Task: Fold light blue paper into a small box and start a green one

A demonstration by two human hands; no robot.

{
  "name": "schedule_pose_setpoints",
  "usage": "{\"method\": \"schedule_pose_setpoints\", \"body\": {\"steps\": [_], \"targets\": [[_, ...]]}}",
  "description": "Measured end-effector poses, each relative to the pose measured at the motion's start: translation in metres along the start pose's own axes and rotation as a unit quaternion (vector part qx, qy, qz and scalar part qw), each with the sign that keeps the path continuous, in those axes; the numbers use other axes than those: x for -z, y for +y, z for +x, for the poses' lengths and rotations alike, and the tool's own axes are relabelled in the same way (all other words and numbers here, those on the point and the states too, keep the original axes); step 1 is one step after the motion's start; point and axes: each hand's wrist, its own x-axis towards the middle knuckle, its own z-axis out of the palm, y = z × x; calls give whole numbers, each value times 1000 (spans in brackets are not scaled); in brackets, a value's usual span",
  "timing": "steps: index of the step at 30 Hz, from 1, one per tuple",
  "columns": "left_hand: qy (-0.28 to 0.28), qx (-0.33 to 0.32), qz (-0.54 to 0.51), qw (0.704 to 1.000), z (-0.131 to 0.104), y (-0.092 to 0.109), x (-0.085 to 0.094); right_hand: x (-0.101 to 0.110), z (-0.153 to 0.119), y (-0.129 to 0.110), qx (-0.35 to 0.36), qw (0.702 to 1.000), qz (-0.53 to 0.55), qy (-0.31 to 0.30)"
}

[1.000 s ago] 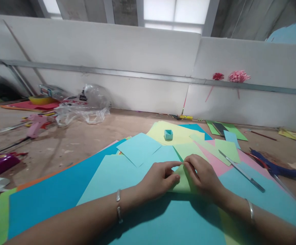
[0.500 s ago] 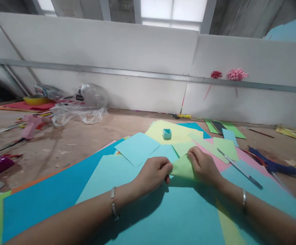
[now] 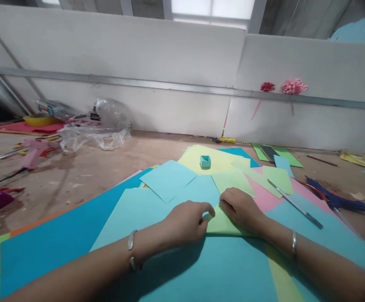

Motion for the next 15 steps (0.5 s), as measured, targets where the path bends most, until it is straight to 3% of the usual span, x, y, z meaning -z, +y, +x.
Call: {"method": "schedule_pose_setpoints", "body": {"steps": [4, 10, 15], "targets": [[-1, -22, 125, 992, -4, 0, -3, -4, 0, 2, 30, 999, -14, 9], [25, -91, 159, 983, -1, -3, -1, -4, 1, 4, 41, 999, -8, 21], [7, -152, 157, 976, 1, -5, -7, -4, 1, 4, 35, 999, 6, 24]]}}
